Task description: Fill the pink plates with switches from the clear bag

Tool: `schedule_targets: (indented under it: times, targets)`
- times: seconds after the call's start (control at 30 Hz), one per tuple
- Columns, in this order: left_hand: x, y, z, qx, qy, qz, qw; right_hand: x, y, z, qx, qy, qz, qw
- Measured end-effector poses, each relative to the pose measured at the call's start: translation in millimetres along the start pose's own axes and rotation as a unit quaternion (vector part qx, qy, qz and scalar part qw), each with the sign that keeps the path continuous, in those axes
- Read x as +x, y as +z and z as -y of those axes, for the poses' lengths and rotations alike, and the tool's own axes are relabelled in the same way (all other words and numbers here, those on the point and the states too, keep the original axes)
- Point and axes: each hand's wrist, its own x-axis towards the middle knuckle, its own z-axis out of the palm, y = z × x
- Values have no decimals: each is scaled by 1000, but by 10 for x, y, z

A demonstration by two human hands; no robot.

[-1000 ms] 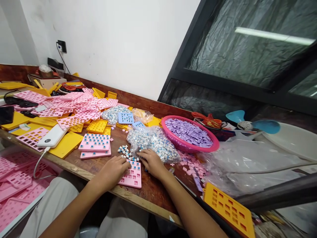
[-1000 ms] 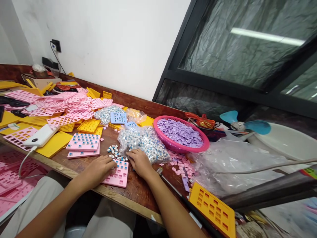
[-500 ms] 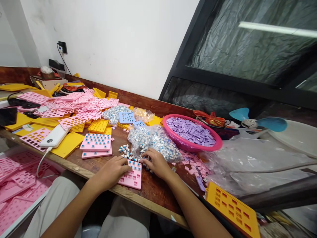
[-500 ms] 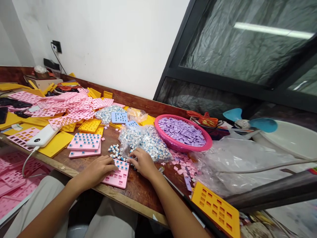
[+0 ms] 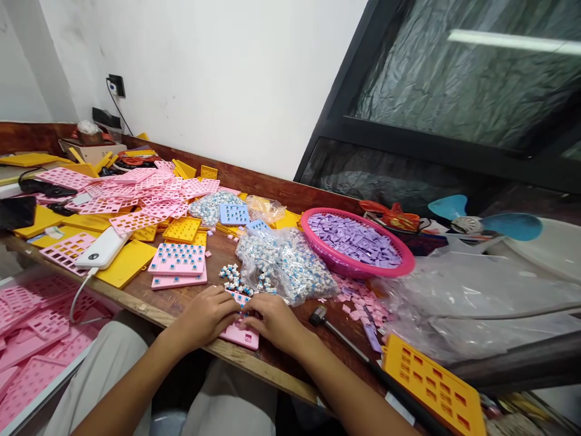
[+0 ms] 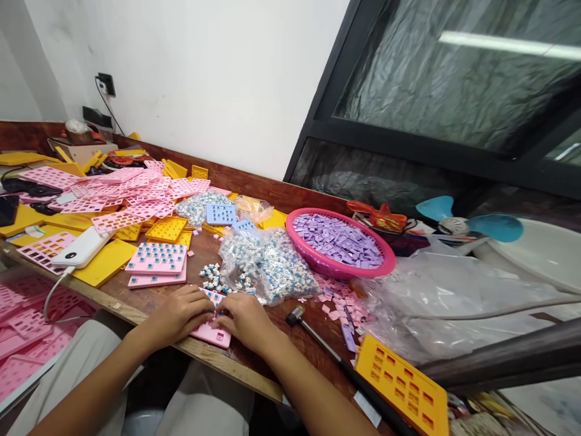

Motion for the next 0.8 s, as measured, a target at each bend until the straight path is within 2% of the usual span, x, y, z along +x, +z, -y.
schedule_targets:
  times: [0.17,0.37,0.67,0.8]
  targets:
    - [-37,-51,50,-64,-47,-3,997,-8,-102,36,26,-26,38,999]
    - [3,-59,-25,-82,-58,-17,995,4,-49,83,-10,29,-1,1000]
    - [33,-37,-50,58,-22,2,998,6,-30,169,-52,43,5,998]
    - [64,-63,-67,66,-27,18,997,20,-18,164,-42,33,9,999]
